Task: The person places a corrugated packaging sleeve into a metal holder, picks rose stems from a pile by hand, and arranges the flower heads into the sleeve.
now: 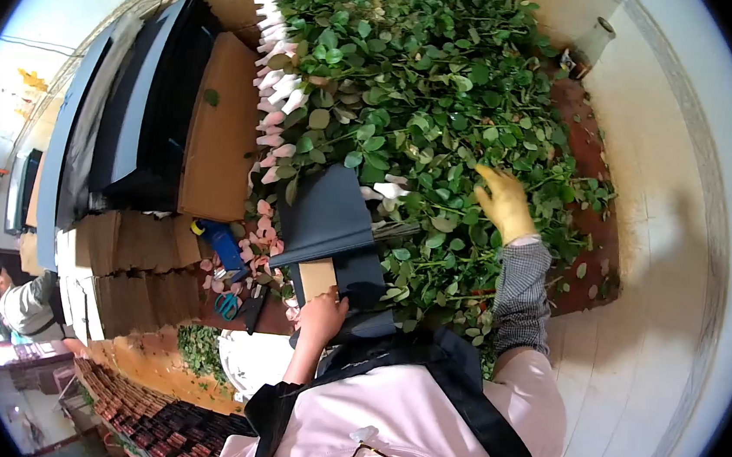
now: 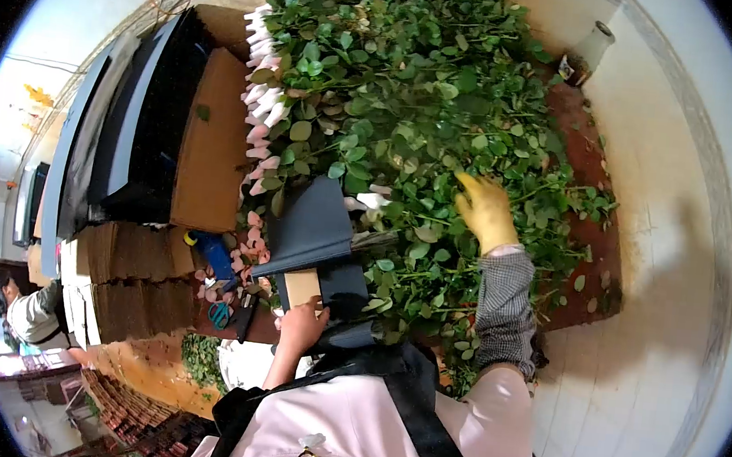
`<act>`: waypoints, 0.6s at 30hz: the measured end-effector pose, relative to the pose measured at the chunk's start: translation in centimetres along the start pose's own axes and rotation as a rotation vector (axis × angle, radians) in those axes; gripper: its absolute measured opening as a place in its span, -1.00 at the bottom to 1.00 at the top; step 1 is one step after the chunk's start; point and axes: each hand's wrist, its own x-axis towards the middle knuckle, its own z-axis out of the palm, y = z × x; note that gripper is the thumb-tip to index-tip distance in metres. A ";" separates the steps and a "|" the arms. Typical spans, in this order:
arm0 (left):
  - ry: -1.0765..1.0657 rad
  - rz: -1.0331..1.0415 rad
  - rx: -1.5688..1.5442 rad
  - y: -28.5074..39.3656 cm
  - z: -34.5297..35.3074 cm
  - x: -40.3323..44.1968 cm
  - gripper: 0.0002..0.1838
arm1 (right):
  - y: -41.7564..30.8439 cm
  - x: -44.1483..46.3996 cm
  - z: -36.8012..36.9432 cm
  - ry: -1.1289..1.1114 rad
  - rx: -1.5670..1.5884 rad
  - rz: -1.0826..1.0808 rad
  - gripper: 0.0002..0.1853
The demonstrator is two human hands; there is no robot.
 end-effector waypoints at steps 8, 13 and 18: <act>-0.025 -0.142 -0.057 -0.7 0.7 -0.2 -0.57 | -7.0 19.0 1.9 0.220 -0.088 -0.253 -0.27; 0.028 -0.181 -0.138 -1.8 2.5 0.1 -0.61 | -5.7 29.7 7.1 0.044 -0.351 -0.054 -0.22; 0.072 -0.169 -0.045 -0.7 1.7 0.1 -0.62 | -4.8 29.6 5.7 0.094 -0.429 -0.135 -0.69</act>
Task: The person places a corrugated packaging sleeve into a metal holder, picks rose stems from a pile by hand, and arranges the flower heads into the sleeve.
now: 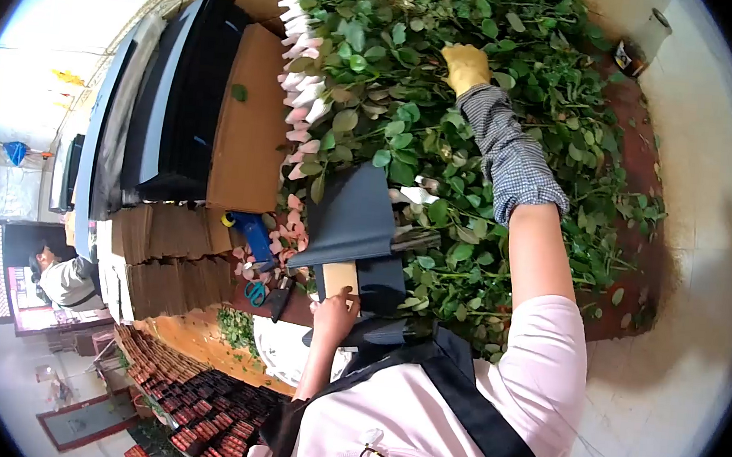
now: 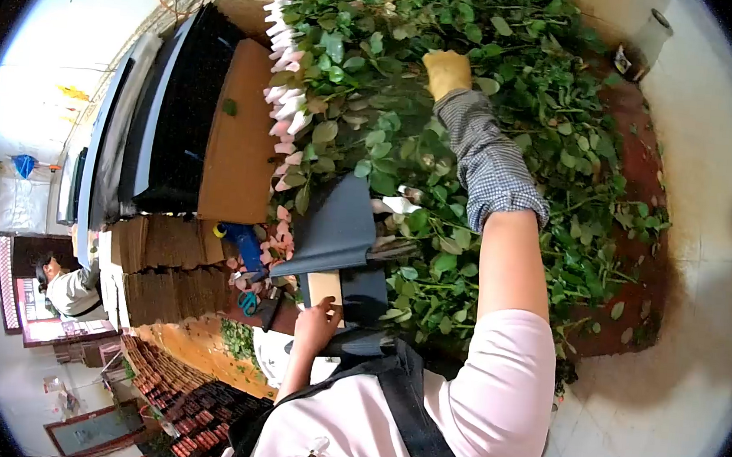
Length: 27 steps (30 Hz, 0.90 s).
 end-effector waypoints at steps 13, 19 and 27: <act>-0.001 0.127 0.057 0.2 -0.5 0.1 -0.62 | -1.2 -12.1 -4.6 0.087 -0.099 -0.126 -0.84; -0.004 0.173 0.037 -0.2 0.0 0.2 -0.62 | -5.2 -17.8 -7.4 0.304 0.135 0.098 -0.71; 0.002 0.142 -0.054 -0.2 -0.2 0.0 -0.60 | -7.4 -22.5 2.9 0.262 0.305 0.147 -0.69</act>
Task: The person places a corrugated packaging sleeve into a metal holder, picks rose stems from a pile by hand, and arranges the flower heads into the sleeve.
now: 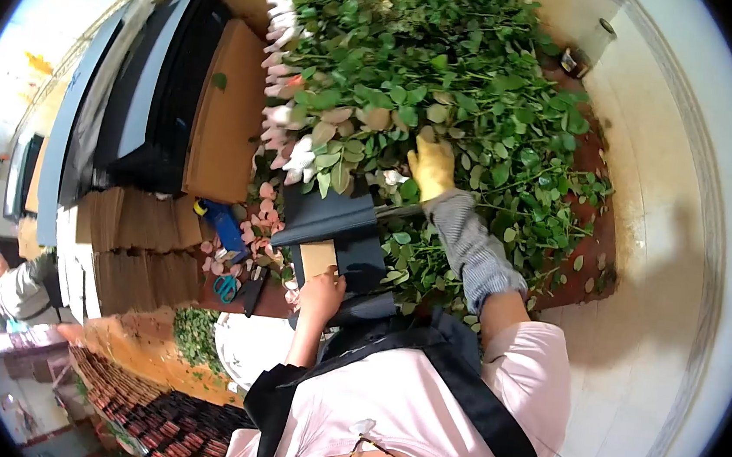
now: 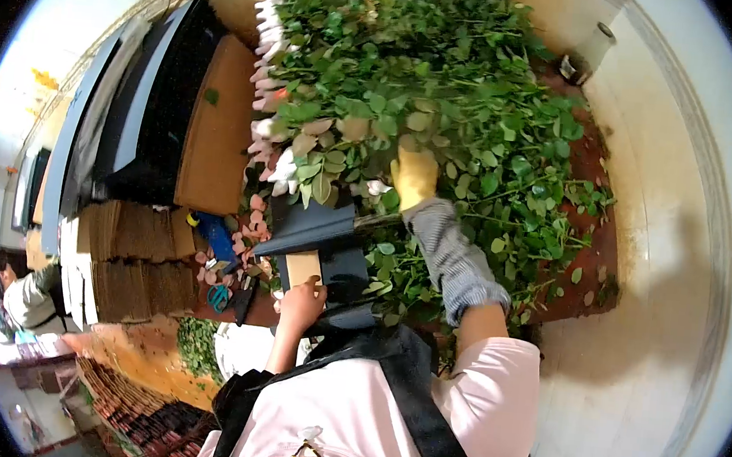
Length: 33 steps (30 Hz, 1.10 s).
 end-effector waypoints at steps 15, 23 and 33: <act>0.006 -0.022 0.054 1.0 -0.6 -0.1 -0.66 | 2.5 11.8 -4.0 0.001 -0.142 -0.016 -0.53; -0.047 -0.049 0.104 1.8 -1.4 -0.2 -0.64 | 1.3 20.7 4.7 -0.008 -0.074 -0.034 -0.56; -0.053 -0.030 0.103 1.7 -1.5 -0.1 -0.63 | 4.5 13.5 -2.2 -0.239 -0.500 -0.095 -0.51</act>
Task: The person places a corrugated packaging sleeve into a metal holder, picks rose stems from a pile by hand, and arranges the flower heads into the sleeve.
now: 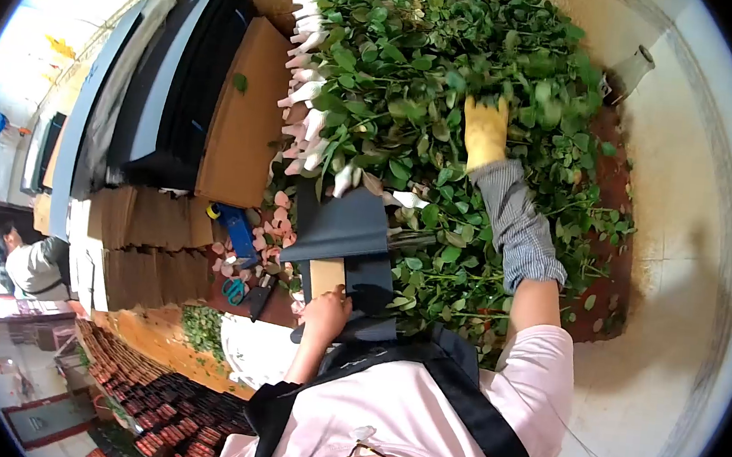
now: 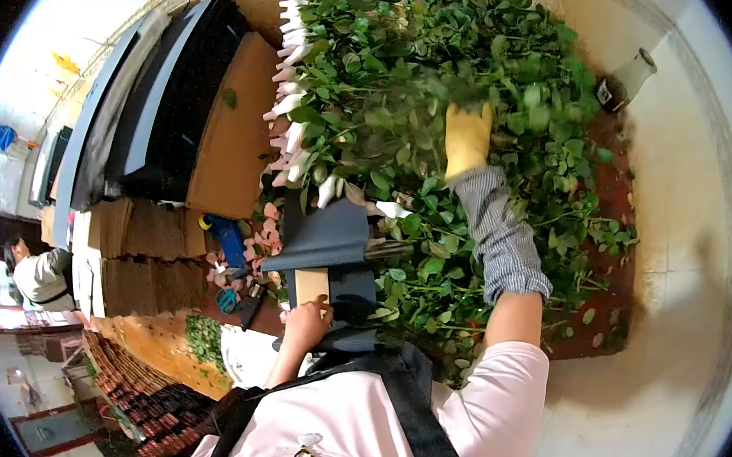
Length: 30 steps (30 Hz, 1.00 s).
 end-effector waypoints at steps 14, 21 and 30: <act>0.112 0.100 -0.038 -2.0 2.9 0.6 -0.63 | 4.2 -8.2 -22.5 1.066 -0.085 -0.156 -0.70; 0.129 0.165 -0.021 -2.4 3.5 1.1 -0.65 | 3.8 -12.5 -19.6 0.612 0.170 -0.388 -0.54; 0.151 0.257 0.032 -2.8 3.5 1.5 -0.62 | 4.3 -19.1 -17.8 0.645 0.114 -0.040 -0.45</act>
